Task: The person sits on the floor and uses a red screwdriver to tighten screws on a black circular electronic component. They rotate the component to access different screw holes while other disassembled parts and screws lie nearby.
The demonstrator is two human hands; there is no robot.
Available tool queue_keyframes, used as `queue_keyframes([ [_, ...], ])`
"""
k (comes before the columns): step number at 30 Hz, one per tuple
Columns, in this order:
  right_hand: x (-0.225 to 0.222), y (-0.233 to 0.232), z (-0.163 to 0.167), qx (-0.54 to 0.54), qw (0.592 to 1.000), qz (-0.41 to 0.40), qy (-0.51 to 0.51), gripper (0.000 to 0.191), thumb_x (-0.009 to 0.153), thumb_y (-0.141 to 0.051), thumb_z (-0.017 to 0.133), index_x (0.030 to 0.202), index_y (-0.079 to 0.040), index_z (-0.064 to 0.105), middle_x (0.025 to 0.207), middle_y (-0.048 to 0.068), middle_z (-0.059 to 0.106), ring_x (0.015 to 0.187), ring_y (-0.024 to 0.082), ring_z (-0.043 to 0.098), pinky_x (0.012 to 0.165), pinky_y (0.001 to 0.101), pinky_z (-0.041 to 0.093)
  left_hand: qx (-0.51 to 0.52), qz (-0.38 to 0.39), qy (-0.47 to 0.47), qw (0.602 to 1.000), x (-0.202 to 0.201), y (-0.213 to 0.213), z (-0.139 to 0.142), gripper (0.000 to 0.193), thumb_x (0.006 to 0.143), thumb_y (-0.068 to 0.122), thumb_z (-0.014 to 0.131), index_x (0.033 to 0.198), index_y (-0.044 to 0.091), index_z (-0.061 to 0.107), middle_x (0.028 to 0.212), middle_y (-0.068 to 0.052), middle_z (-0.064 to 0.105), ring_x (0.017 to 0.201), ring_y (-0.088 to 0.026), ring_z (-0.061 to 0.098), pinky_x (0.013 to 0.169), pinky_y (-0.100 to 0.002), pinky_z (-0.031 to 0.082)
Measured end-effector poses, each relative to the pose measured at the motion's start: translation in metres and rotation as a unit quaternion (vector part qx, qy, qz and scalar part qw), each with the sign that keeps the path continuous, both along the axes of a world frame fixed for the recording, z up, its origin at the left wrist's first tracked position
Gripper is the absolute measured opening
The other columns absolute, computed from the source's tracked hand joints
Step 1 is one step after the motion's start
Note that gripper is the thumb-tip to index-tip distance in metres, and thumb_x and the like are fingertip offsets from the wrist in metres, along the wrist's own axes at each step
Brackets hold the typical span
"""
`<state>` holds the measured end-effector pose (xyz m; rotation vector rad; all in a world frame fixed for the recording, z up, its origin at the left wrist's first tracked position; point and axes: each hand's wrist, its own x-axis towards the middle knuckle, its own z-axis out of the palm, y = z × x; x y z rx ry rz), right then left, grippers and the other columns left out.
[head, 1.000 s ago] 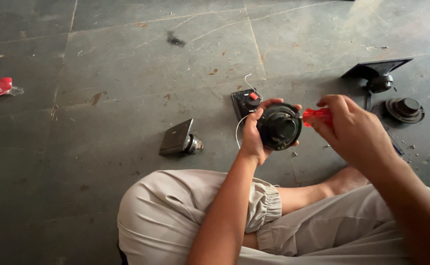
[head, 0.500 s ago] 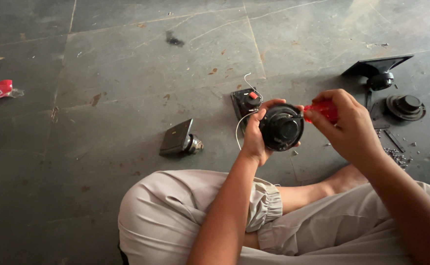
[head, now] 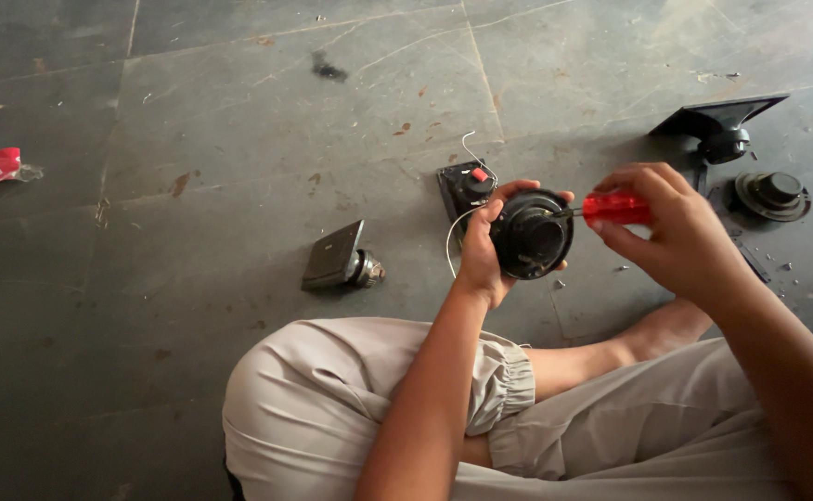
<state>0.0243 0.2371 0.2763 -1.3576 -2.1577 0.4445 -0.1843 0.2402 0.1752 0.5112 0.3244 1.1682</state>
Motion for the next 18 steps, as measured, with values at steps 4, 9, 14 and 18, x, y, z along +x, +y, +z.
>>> queue_keyframes([
  [4, -0.004, 0.003, -0.003, -0.314, 0.933, -0.174, 0.006, 0.035, 0.109, -0.033, 0.062, 0.134, -0.007, 0.060, 0.100, 0.024, 0.074, 0.078, 0.037, 0.076, 0.068, 0.0482, 0.058, 0.012, 0.005, -0.020, 1.000, 0.001, 0.000, -0.002, 0.045, 0.108, 0.046, 0.035, 0.137, 0.016, 0.052, 0.138, -0.020, 0.064, 0.112, -0.030, 0.069, 0.076, -0.051, 0.063],
  [9, 0.001, -0.001, 0.007, -0.088, 0.994, -0.056, -0.018, 0.039, 0.088, -0.023, 0.075, 0.118, 0.000, 0.067, 0.110, 0.016, 0.073, 0.089, 0.026, 0.072, 0.078, 0.0384, 0.058, 0.015, 0.009, -0.005, 1.000, 0.002, 0.001, -0.001, 0.045, 0.106, 0.044, 0.036, 0.137, 0.015, 0.052, 0.137, -0.021, 0.064, 0.110, -0.030, 0.069, 0.076, -0.051, 0.063],
  [14, -0.005, -0.004, 0.014, 0.092, 0.992, 0.054, -0.062, 0.033, 0.079, -0.014, 0.080, 0.110, -0.009, 0.071, 0.116, 0.012, 0.068, 0.100, 0.032, 0.068, 0.084, 0.0400, 0.057, 0.008, 0.005, 0.017, 1.000, 0.006, 0.004, -0.002, 0.045, 0.105, 0.041, 0.037, 0.137, 0.014, 0.052, 0.135, -0.020, 0.065, 0.111, -0.030, 0.069, 0.075, -0.052, 0.063],
  [18, -0.012, -0.006, 0.014, 0.077, 0.992, 0.078, -0.055, 0.035, 0.081, -0.005, 0.076, 0.115, -0.011, 0.071, 0.122, 0.010, 0.068, 0.107, 0.033, 0.068, 0.088, 0.0403, 0.057, 0.000, 0.008, 0.036, 0.999, 0.007, 0.006, -0.006, 0.045, 0.105, 0.039, 0.037, 0.138, 0.013, 0.053, 0.129, -0.016, 0.066, 0.106, -0.029, 0.069, 0.074, -0.053, 0.064],
])
